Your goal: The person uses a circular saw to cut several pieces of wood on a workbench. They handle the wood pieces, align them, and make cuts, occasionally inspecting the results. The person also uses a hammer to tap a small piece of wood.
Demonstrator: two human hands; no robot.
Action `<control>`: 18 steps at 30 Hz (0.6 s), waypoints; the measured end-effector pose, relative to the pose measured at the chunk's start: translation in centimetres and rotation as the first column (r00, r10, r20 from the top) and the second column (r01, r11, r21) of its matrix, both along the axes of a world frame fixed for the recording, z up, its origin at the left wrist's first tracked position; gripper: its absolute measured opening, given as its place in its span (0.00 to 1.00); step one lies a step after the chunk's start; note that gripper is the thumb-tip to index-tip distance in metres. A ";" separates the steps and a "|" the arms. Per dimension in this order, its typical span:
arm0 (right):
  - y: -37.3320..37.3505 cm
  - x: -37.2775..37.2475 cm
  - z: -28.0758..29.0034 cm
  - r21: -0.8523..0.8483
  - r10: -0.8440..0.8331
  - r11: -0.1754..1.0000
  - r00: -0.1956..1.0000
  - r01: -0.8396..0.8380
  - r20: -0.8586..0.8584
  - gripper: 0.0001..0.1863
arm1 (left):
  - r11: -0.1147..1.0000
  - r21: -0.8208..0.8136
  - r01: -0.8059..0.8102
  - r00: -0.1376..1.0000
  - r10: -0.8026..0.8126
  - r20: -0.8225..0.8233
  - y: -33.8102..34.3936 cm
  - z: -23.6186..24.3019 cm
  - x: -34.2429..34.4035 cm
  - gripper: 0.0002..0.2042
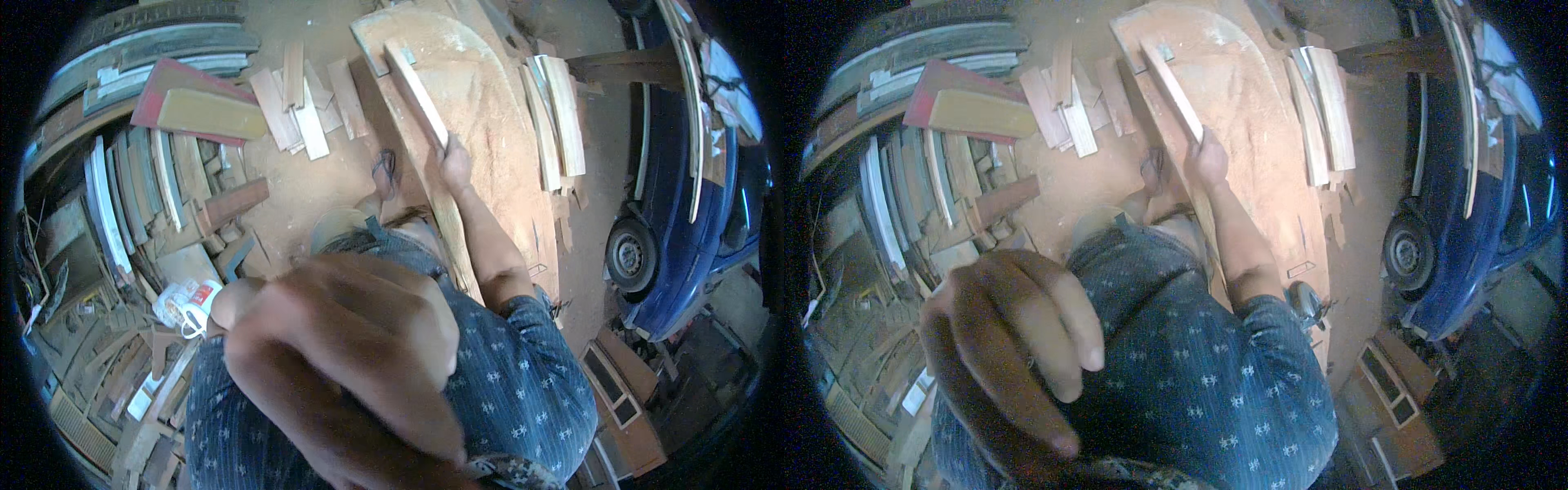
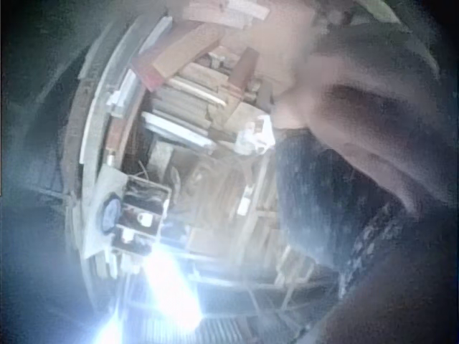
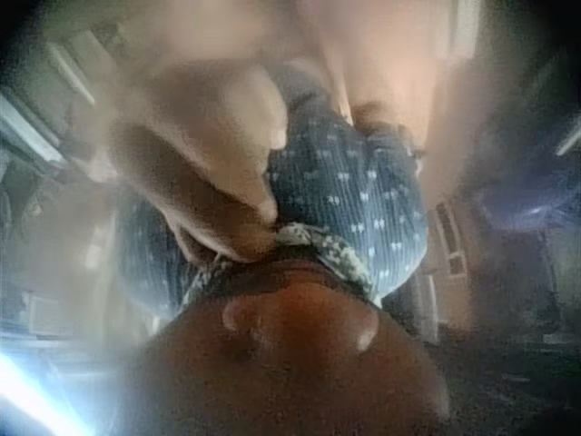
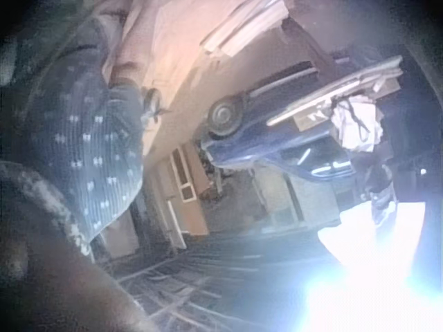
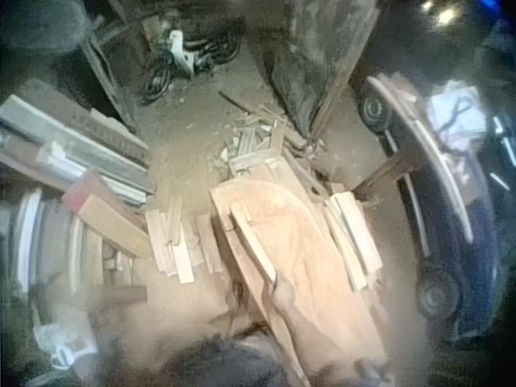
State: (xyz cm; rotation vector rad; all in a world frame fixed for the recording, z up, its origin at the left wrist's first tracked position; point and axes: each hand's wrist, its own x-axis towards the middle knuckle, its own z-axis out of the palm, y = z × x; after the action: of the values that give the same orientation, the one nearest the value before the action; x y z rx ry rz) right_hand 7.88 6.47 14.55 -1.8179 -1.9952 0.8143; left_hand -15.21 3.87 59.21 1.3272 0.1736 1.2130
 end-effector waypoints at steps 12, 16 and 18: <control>-12.1 13.0 0.6 -0.021 -0.265 0.964 0.962 0.267 0.058 0.27 | 0.999 -0.033 0.025 1.000 -0.024 0.019 -4.6 -1.0 3.7 0.16; -22.2 22.5 5.0 -0.480 -0.227 0.787 0.906 0.387 0.358 0.27 | 0.936 0.161 0.313 0.945 -0.324 0.046 -6.0 -0.5 7.4 0.13; -26.8 26.5 5.5 -0.671 0.002 0.629 0.863 0.392 0.506 0.26 | 0.863 0.196 0.465 0.876 -0.480 0.036 -5.2 -0.5 10.0 0.13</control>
State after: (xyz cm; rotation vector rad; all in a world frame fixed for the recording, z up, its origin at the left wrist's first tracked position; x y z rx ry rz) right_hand 34.39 -20.35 20.00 -2.9091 -1.7314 1.4038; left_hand -5.21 -1.33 58.75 1.3694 -0.3197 0.8712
